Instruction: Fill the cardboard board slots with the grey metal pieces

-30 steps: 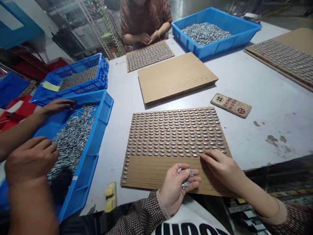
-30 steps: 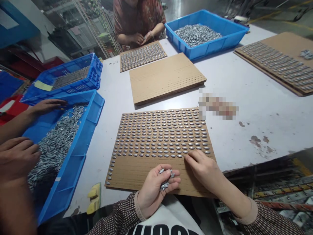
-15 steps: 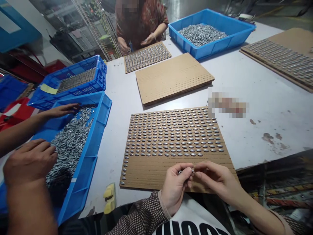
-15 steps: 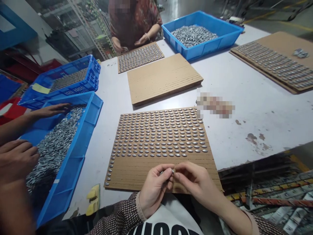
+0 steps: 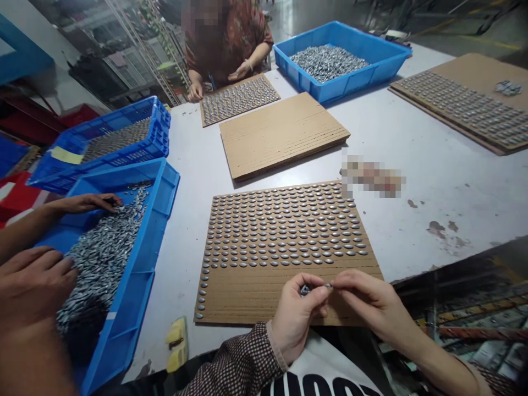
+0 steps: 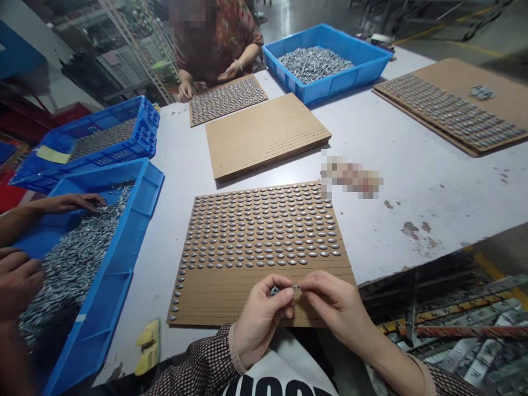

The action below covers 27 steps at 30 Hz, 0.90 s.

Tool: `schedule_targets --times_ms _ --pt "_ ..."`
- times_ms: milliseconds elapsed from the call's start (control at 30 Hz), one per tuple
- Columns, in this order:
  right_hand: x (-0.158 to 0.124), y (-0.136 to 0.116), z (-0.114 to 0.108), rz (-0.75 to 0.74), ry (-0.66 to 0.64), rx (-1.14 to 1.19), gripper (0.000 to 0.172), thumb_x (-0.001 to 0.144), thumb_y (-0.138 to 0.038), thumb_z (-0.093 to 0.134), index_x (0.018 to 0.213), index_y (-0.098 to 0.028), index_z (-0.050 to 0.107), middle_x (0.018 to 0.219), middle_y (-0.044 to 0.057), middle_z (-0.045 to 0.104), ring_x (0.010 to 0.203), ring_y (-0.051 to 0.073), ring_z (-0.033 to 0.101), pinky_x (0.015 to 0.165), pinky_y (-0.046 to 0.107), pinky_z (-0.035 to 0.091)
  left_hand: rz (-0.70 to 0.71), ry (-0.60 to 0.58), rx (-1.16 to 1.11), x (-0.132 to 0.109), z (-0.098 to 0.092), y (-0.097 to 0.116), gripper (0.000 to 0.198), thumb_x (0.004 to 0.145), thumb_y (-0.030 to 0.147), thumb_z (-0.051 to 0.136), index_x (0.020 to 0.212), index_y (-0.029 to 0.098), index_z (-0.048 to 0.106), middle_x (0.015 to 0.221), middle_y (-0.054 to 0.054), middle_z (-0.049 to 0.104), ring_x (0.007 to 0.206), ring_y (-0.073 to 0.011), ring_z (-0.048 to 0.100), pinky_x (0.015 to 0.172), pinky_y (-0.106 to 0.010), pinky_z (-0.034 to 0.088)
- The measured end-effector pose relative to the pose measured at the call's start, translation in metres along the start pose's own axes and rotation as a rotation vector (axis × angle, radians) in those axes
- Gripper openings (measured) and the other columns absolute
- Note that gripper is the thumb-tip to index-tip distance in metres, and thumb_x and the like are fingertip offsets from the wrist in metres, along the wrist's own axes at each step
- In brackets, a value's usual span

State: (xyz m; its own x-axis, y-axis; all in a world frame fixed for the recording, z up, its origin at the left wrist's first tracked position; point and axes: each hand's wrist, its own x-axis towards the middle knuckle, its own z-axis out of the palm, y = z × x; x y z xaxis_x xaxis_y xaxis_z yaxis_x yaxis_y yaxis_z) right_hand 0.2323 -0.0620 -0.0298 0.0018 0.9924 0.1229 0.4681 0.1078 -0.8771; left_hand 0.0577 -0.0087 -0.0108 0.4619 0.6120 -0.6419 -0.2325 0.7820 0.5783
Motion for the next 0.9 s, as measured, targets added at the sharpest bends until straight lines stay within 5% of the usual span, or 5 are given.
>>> schedule_targets --times_ms 133,233,467,667,900 --pt "0.005 0.032 -0.011 -0.192 0.137 -0.323 0.021 0.092 -0.016 0.050 0.105 -0.022 0.065 0.099 0.008 0.066 0.090 0.019 0.064 0.077 0.030 0.054 -0.086 0.090 -0.142 -0.004 0.003 0.011 0.021 0.079 0.013 0.062 0.100 0.012 0.057 0.097 -0.011 0.067 0.079 -0.0144 0.067 0.069 -0.024 0.052" --pt "0.010 0.045 -0.015 -0.296 0.109 -0.490 0.026 0.093 -0.012 0.046 0.108 -0.021 0.064 0.100 0.008 0.066 0.090 0.019 0.062 0.076 0.030 0.054 -0.160 0.101 -0.156 -0.008 0.001 0.012 0.024 0.080 0.012 0.062 0.103 0.010 0.057 0.103 -0.015 0.067 0.086 -0.0184 0.069 0.081 -0.029 0.053" --pt "0.013 0.044 -0.017 -0.392 0.007 -0.703 0.029 0.094 -0.009 0.040 0.107 -0.016 0.065 0.100 0.012 0.066 0.089 0.022 0.060 0.075 0.033 0.054 -0.182 0.074 -0.124 -0.009 0.002 0.006 0.016 0.080 0.013 0.064 0.094 0.009 0.059 0.099 -0.015 0.068 0.084 -0.0173 0.069 0.081 -0.027 0.053" --pt "0.011 0.041 -0.017 -0.350 0.019 -0.675 0.028 0.093 -0.010 0.041 0.109 -0.015 0.064 0.109 0.014 0.063 0.099 0.024 0.060 0.078 0.034 0.053 -0.200 0.087 -0.199 -0.008 0.006 0.009 0.026 0.084 0.018 0.060 0.108 0.009 0.056 0.105 -0.018 0.068 0.089 -0.0209 0.069 0.088 -0.033 0.052" --pt "0.009 -0.006 -0.007 -0.217 -0.089 -0.367 0.024 0.093 -0.023 0.050 0.113 -0.023 0.064 0.096 0.008 0.059 0.086 0.019 0.058 0.071 0.030 0.050 -0.154 0.085 -0.210 -0.007 0.007 0.007 0.025 0.086 0.022 0.058 0.109 0.011 0.059 0.098 -0.013 0.068 0.084 -0.0167 0.067 0.089 -0.036 0.053"
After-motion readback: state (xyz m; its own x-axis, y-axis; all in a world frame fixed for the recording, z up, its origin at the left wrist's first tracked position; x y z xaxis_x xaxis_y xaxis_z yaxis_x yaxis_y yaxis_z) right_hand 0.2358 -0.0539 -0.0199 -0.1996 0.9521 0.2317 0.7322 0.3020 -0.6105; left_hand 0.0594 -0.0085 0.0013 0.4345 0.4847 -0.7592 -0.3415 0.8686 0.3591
